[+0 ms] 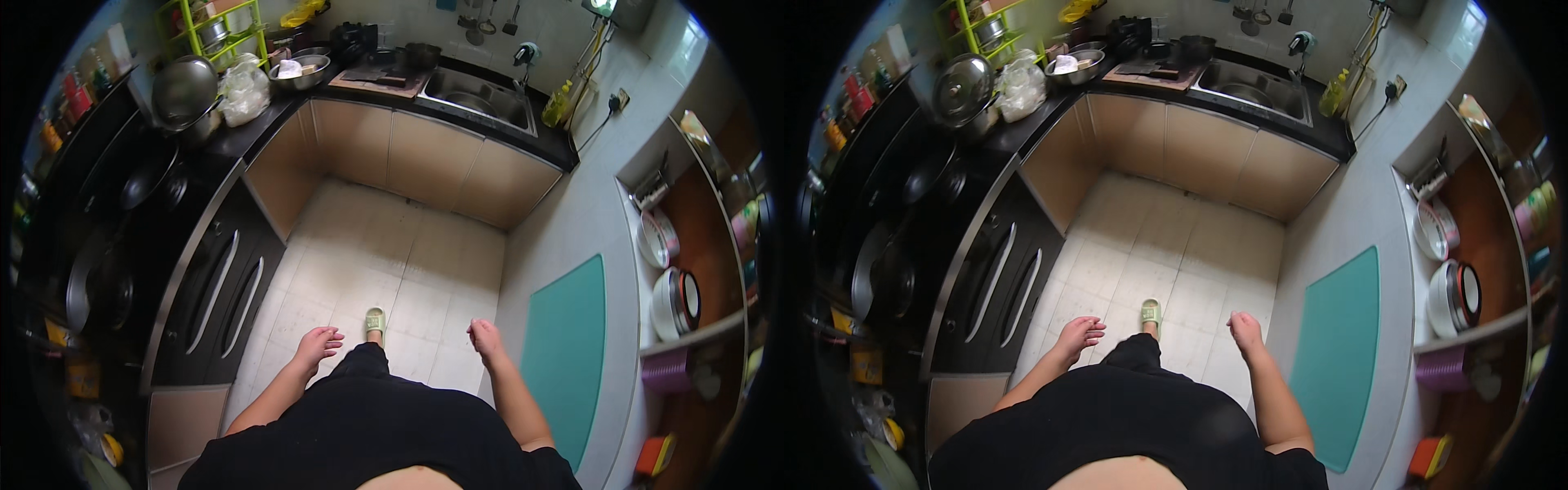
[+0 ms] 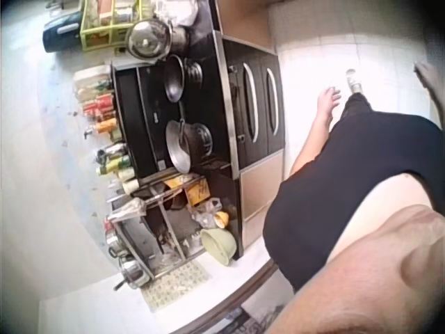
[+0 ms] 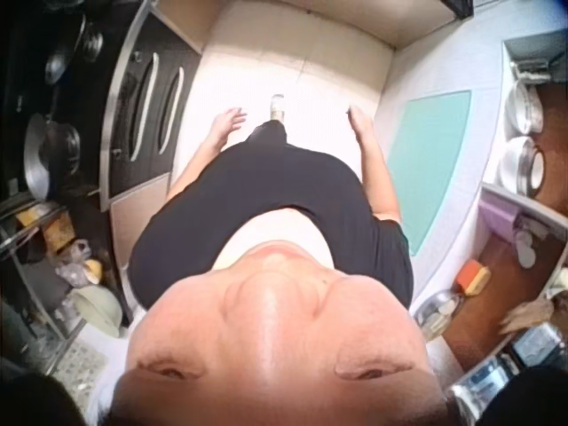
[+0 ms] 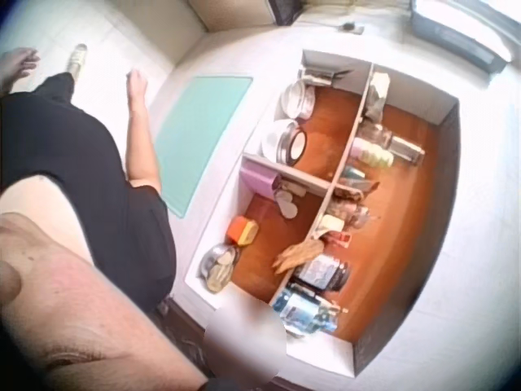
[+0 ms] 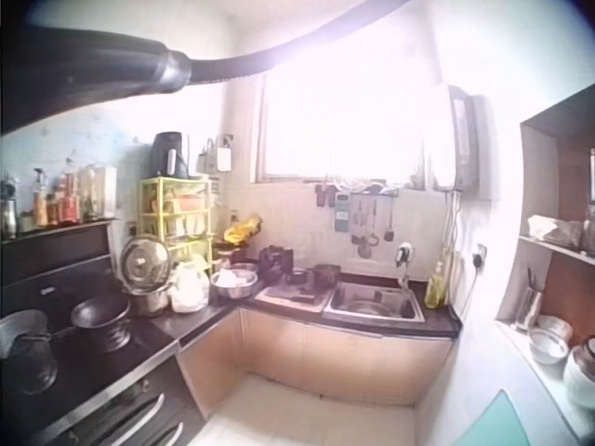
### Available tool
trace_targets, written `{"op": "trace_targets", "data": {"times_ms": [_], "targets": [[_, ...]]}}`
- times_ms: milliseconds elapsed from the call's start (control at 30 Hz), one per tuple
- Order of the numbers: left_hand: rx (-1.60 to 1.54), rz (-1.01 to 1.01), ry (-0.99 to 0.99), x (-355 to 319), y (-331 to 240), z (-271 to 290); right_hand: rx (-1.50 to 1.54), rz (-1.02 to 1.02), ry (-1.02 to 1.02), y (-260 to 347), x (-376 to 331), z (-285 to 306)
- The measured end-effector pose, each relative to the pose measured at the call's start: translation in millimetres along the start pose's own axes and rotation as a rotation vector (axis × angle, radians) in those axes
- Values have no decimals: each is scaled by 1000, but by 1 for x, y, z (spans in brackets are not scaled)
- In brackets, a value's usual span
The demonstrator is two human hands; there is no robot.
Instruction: The person removes corn kernels from cobs by hand, placing the kernels into a bowl and discarding the cobs. Then the person walks to the kitchen, washes hands, and wipes the countertop with a cloth.
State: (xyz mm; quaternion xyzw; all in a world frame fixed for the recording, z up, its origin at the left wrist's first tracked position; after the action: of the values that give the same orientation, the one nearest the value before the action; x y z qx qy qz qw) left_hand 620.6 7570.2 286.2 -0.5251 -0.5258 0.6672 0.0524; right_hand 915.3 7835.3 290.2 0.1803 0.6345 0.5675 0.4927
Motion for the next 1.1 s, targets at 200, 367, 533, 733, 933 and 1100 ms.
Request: {"op": "trace_targets", "data": {"times_ms": [200,367,533,733,933,1100], "targets": [[62,-20,-23,162,-108,-33,-12,-191,-110,7,104,29],[197,-190,170,272,-259,-119,105,-221,-300,58,180,81],[171,-199,388,345,-350,-224,254,-298,-387,71,263,122],[147,-88,281,436,-395,-288,215,-294,-395,110,397,181],[91,-198,246,511,-493,-333,110,-151,-302,247,563,230],[-13,-160,316,571,-526,-356,119,-25,-186,338,692,225]]}}
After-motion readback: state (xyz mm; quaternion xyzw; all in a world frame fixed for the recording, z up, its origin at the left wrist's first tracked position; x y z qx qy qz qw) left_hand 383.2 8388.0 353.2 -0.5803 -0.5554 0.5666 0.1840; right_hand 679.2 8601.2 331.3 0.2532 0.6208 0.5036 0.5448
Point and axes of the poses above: each hand's wrist, its own x-axis towards the middle knuckle, its own z-axis out of the back of the hand, y = z × x, the point moved 4 cm from there along x, towards the middle knuckle, and after that the axes turned 3 degrees about x, right-handed, at the moved point
